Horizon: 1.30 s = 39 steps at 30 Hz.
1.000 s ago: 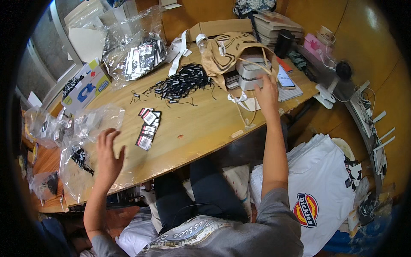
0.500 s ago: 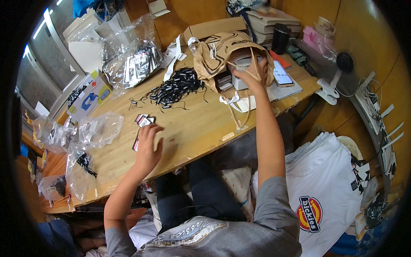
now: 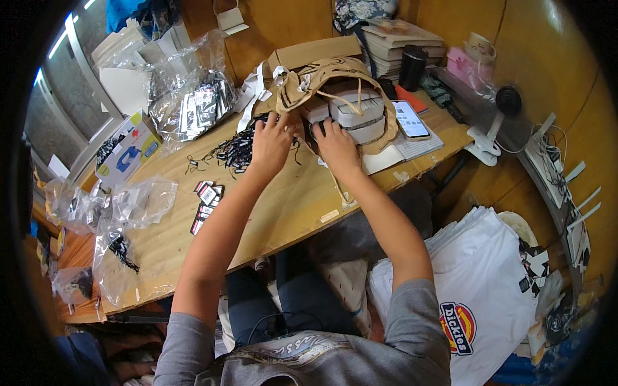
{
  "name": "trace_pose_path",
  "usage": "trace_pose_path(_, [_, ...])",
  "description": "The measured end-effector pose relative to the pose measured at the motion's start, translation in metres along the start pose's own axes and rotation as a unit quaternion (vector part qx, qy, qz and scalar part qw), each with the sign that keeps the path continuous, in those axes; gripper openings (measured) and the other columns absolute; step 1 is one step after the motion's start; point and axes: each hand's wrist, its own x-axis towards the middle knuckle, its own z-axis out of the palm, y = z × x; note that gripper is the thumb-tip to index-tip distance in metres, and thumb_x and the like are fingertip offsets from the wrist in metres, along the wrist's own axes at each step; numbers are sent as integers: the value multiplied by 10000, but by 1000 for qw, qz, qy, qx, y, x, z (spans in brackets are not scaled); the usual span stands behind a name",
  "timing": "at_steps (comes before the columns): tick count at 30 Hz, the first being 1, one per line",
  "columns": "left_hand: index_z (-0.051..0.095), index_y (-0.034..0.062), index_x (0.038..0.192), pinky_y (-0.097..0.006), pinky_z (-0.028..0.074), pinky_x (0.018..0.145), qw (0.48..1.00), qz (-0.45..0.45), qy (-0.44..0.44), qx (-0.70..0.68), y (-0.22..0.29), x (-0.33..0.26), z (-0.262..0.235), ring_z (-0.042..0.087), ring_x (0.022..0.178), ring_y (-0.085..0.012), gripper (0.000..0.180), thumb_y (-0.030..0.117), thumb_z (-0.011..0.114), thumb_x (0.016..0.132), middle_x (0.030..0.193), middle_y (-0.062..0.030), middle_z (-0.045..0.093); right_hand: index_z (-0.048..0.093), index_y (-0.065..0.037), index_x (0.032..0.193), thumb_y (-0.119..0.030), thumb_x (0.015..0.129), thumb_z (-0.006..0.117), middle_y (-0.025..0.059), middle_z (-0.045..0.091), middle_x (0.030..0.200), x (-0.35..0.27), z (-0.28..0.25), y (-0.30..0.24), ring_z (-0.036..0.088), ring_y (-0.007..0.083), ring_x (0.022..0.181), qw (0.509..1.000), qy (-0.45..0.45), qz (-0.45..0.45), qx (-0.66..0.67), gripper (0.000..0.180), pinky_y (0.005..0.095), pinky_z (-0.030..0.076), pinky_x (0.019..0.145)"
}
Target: The person sits on the floor at a low table and assembles keychains by attaching small black tags to lanyards. They pick up tags and lanyards from the table, thread the lanyard through the tag, and place the finished items on the table.
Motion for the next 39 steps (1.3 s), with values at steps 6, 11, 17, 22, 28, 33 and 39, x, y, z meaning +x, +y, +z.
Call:
trace_pose_path(6, [538, 60, 891, -364, 391, 667, 986, -70, -1, -154, -8, 3, 0, 488, 861, -269, 256, 35, 526, 636, 971, -98, 486, 451, -142, 1114, -136, 760, 429, 156, 483, 939, 16, 12, -10, 446, 289, 854, 976, 7, -75, -205, 355, 350, 348, 741])
trace_pose_path(11, [503, -8, 940, -384, 437, 677, 874, -116, 104, -460, 2, 37, 19, 537, 779, -354, 331, -49, 517, 612, 833, -197, 558, 497, -146, 1063, -150, 683, 529, 159, 474, 955, 17, -2, 6, 450, 280, 881, 993, 25, -100, -59, 382, 345, 353, 757])
trace_pose_path(17, [540, 10, 918, -405, 434, 709, 918, -13, 34, -394, -10, 61, 45, 543, 809, -351, 264, 25, 503, 658, 840, -222, 562, 539, -138, 976, -122, 647, 565, 197, 468, 935, 18, -25, 17, 452, 308, 904, 989, 82, -65, 102, 330, 379, 381, 743])
trace_pose_path(22, [539, 26, 971, -389, 438, 705, 919, 24, -45, -392, -10, 54, 46, 556, 806, -337, 308, 33, 513, 664, 844, -204, 574, 539, -141, 982, -86, 671, 542, 185, 459, 968, 7, -21, 12, 473, 316, 861, 996, 31, -40, 71, 316, 385, 401, 715])
trace_pose_path(28, [457, 1, 1073, -285, 407, 806, 750, -97, -2, -655, -6, 5, 4, 493, 974, -198, 337, -39, 473, 738, 1058, -119, 513, 536, -139, 984, -52, 659, 579, 163, 454, 1005, -24, -54, -10, 481, 324, 869, 986, 114, -4, 122, 339, 393, 402, 734])
trace_pose_path(33, [333, 49, 1091, -314, 403, 810, 279, -396, -62, -873, 10, -62, -40, 453, 982, -225, 434, 156, 587, 755, 1087, -108, 422, 487, -132, 1011, 14, 558, 704, 178, 448, 1022, -56, -87, -52, 470, 333, 924, 931, 280, 16, 232, 523, 395, 416, 740])
trace_pose_path(39, [436, 53, 1040, -330, 483, 725, 218, -329, 54, -917, -16, -92, -53, 550, 825, -176, 318, 184, 567, 781, 973, -67, 552, 481, -161, 1062, -82, 605, 686, 164, 426, 1062, -29, -100, -110, 476, 325, 913, 930, 145, -65, 332, 506, 374, 412, 746])
